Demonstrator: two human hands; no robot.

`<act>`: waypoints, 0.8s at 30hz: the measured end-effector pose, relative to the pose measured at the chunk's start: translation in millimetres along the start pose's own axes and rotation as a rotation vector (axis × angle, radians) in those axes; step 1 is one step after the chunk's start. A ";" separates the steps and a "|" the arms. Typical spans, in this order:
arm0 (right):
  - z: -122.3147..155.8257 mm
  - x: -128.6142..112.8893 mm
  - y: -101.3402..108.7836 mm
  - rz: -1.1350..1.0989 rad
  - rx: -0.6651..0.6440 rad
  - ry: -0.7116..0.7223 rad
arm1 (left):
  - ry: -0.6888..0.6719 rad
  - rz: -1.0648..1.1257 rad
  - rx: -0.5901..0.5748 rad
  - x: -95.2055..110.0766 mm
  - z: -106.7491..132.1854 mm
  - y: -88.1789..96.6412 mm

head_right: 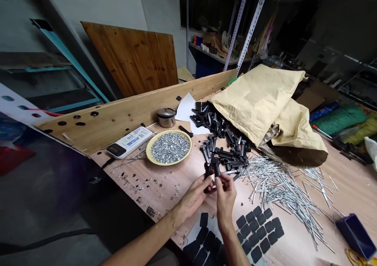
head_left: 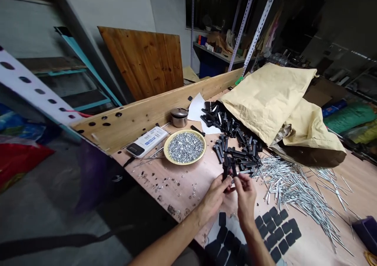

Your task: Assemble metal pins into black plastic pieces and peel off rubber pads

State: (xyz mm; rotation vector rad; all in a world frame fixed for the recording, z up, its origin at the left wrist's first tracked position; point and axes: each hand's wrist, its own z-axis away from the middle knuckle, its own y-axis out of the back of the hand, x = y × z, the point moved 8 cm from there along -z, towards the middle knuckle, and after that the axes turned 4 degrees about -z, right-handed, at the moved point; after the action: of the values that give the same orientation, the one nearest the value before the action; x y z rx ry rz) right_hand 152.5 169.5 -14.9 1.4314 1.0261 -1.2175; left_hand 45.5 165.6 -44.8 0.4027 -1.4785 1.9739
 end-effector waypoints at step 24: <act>-141.5 1.5 -36.8 1.574 -0.459 0.410 | 0.059 -0.045 0.051 -6.4 -63.0 19.7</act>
State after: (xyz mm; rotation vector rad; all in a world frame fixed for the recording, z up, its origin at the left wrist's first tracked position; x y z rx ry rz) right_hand 142.8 315.5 -15.8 1.4992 0.1312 0.4327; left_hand 45.5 219.4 -83.6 0.3924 -1.3739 1.9743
